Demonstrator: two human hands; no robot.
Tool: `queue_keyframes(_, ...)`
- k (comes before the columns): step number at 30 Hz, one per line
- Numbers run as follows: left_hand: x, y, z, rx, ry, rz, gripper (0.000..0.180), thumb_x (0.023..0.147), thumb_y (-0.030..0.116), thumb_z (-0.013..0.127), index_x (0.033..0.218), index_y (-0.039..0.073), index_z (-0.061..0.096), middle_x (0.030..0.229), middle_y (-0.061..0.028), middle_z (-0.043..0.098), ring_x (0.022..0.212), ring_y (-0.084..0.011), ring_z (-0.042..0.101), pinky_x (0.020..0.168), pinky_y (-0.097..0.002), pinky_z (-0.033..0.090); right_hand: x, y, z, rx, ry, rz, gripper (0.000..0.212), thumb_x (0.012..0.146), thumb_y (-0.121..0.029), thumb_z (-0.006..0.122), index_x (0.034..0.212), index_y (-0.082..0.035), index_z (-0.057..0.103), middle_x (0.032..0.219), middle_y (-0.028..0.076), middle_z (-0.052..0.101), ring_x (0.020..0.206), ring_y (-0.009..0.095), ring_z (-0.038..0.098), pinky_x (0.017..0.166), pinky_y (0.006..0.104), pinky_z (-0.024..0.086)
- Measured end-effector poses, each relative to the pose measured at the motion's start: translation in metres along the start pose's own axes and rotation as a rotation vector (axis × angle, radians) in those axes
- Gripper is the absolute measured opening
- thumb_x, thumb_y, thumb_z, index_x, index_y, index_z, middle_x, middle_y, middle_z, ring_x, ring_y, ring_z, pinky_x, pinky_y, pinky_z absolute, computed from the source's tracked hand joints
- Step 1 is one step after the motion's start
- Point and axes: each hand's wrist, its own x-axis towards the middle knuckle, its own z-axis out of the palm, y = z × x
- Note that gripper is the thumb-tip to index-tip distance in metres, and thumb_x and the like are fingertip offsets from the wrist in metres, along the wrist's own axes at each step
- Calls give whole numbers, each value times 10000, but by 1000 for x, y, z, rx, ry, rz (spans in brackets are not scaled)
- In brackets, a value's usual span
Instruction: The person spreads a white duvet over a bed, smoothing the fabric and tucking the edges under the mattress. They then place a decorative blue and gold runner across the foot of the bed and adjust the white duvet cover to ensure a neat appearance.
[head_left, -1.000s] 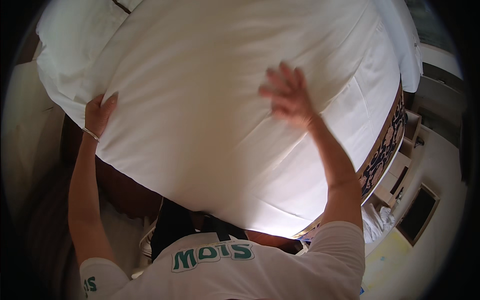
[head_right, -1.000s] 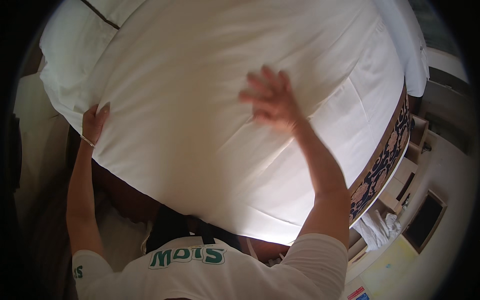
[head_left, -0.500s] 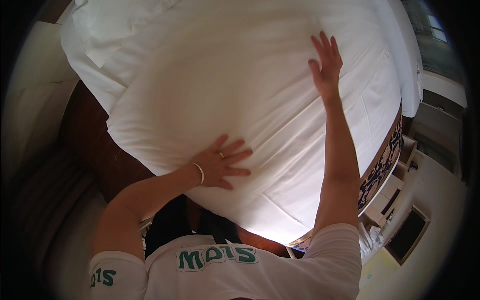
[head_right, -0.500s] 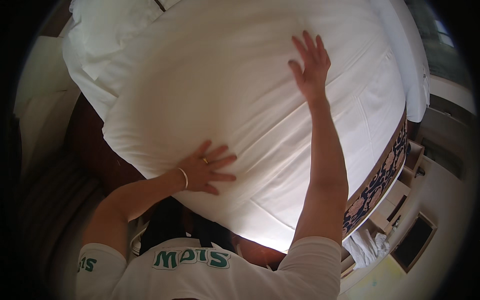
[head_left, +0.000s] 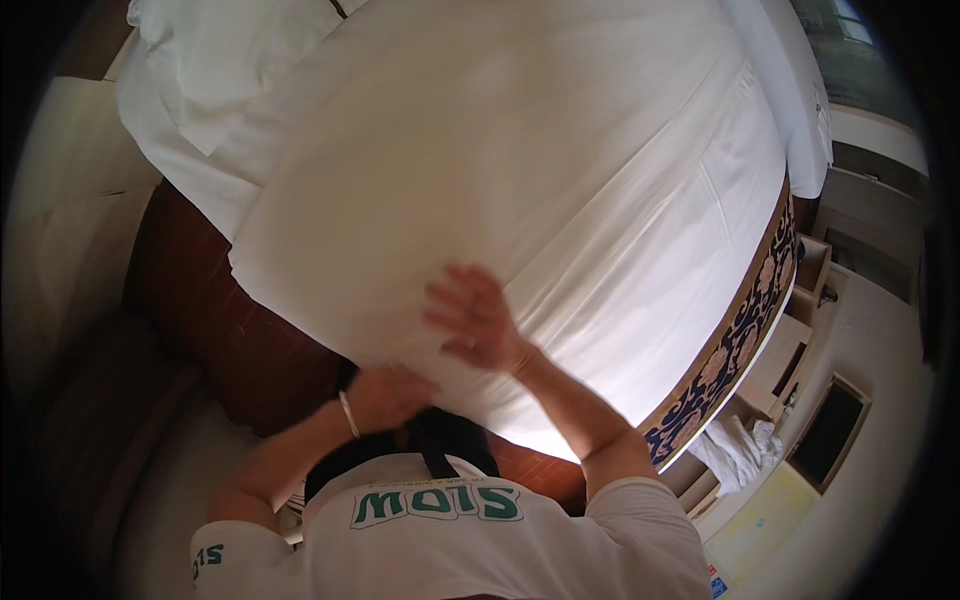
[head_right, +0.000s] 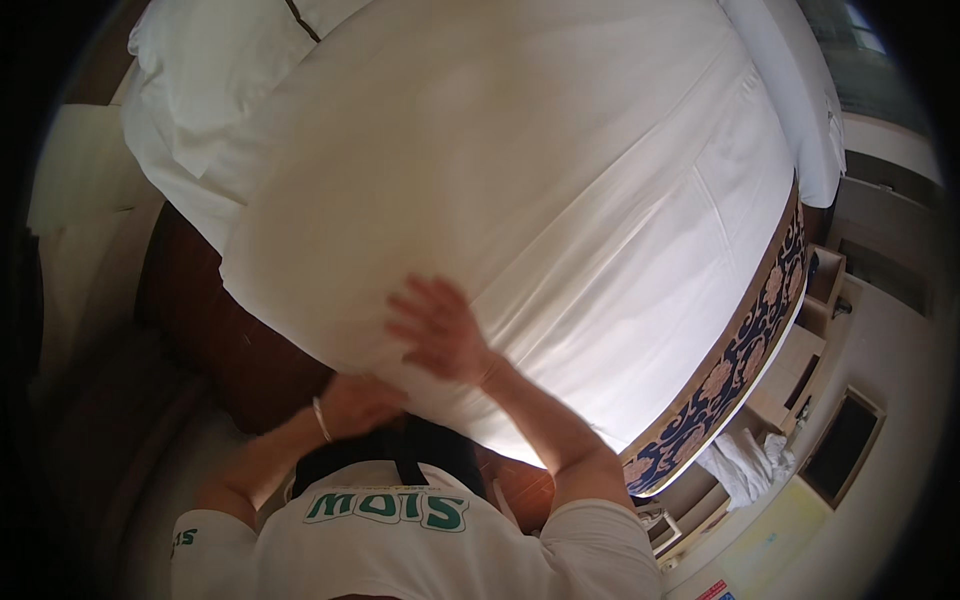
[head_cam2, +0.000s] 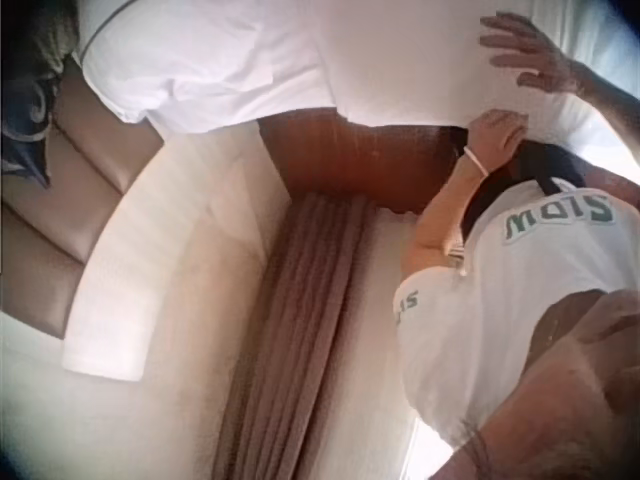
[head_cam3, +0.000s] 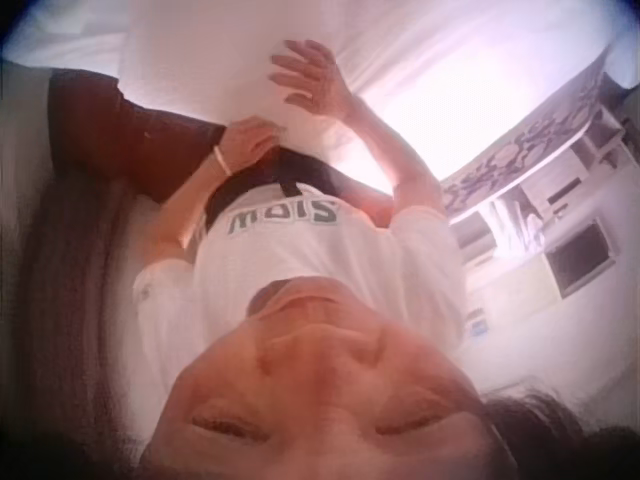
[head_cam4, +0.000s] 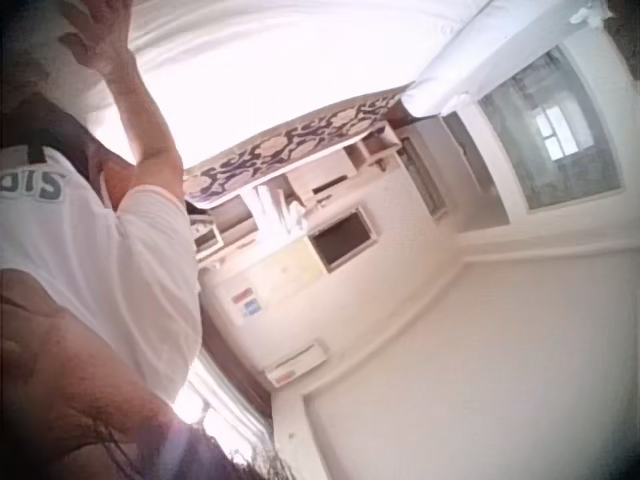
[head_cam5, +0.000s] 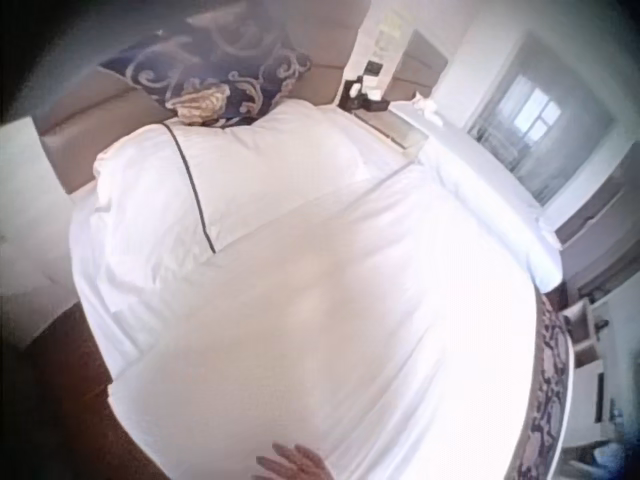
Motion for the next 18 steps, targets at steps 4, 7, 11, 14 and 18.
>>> queue_keyframes(4, 38, -48, -137, 686, 845, -298, 417, 707, 133, 650, 1091, 62, 503, 1108, -130, 487, 1035, -295, 420, 876, -380, 343, 46, 35, -44, -276, 284, 276, 451, 733, -299, 562, 1151, -142, 500, 1272, 102, 403, 1234, 301, 271, 989, 433, 209)
queue_keyframes(7, 4, -104, -160, 669, 992, -594, 304, 773, 269, 596, 986, 57, 553, 967, -149, 527, 928, -290, 472, 786, -387, 380, 17, -13, 46, -419, -293, 228, 524, 730, -412, 563, 1221, -302, 415, 1355, 8, 291, 1256, 297, 213, 988, 511, 171)
queue_keyframes(11, -17, -130, -152, 500, 866, -643, 283, 822, 295, 536, 755, 20, 540, 631, -143, 501, 592, -239, 499, 542, -351, 403, -70, -90, 157, -241, -633, 23, 485, 699, -342, 583, 1167, -256, 485, 1354, 2, 287, 1263, 265, 213, 996, 512, 181)
queue_keyframes(14, -12, -147, -160, 400, 903, -524, 327, 851, 281, 476, 705, -10, 498, 545, -96, 468, 481, -179, 441, 471, -311, 385, -67, -93, 164, 39, -586, -34, 471, 676, -242, 589, 1138, -188, 511, 1319, 37, 340, 1244, 255, 264, 1002, 473, 213)
queue_keyframes(18, -30, -172, -148, 374, 1037, -461, 318, 874, 267, 436, 699, 2, 457, 530, -68, 414, 491, -118, 351, 458, -281, 350, 23, -71, 61, -76, 95, 165, 483, 675, -194, 638, 1139, -166, 505, 1274, 98, 395, 1199, 286, 335, 988, 441, 250)
